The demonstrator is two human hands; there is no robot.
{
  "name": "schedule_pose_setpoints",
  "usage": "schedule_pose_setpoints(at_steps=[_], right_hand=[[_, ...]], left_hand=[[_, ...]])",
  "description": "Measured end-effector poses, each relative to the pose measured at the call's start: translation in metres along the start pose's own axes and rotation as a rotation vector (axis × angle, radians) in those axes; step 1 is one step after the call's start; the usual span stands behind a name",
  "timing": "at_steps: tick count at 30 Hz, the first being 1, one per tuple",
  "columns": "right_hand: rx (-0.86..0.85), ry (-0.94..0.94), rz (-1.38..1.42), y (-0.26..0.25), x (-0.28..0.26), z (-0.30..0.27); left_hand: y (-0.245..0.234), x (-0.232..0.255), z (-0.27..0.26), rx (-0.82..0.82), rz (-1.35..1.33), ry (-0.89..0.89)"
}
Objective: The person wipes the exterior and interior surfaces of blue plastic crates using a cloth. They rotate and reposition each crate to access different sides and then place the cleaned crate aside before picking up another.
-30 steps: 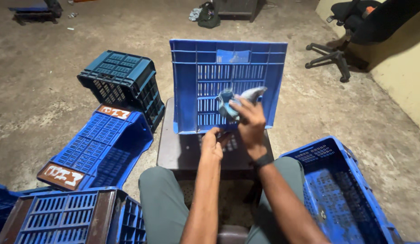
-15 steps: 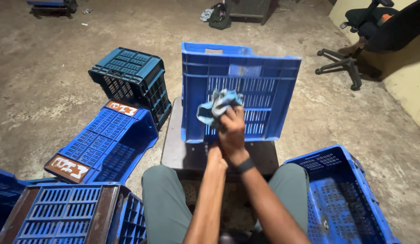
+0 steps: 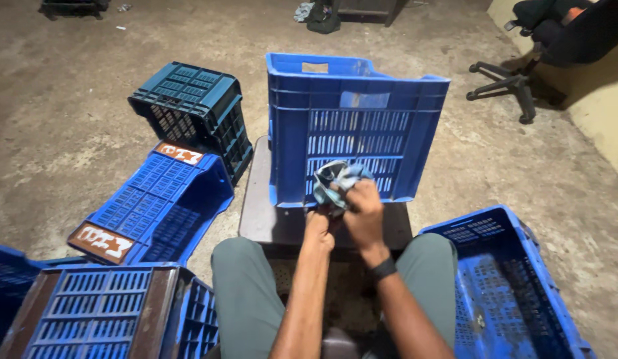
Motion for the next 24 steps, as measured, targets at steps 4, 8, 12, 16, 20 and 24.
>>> schedule_pose_setpoints(at_steps=[4, 8, 12, 16, 20, 24], right_hand=[[0.153, -0.086, -0.030, 0.006, -0.018, 0.066], [0.268, -0.162, 0.043, 0.018, -0.039, 0.114], [0.242, -0.314, -0.168, 0.045, -0.043, 0.105], [0.056, -0.239, -0.054, 0.056, -0.010, 0.045], [-0.068, -0.251, -0.083, 0.033, 0.024, -0.016], [-0.169, -0.330, -0.169, -0.001, 0.045, -0.048]], left_hand=[[0.017, 0.016, -0.008, -0.116, 0.006, 0.032], [0.010, 0.007, 0.006, -0.066, 0.058, -0.011], [0.000, 0.003, 0.018, -0.064, 0.082, -0.005], [-0.007, 0.014, 0.018, 0.021, 0.211, 0.018], [-0.007, 0.029, 0.007, -0.032, 0.141, 0.070], [-0.013, 0.017, 0.006, 0.018, 0.168, -0.060]])
Point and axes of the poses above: each hand's wrist, its own z-axis towards the middle knuckle, its own y-axis out of the palm, x = y × z, the point moved 7 cm from there along z, towards the middle knuckle, and after that the axes turned 10 degrees about x, right-handed, at the moved point
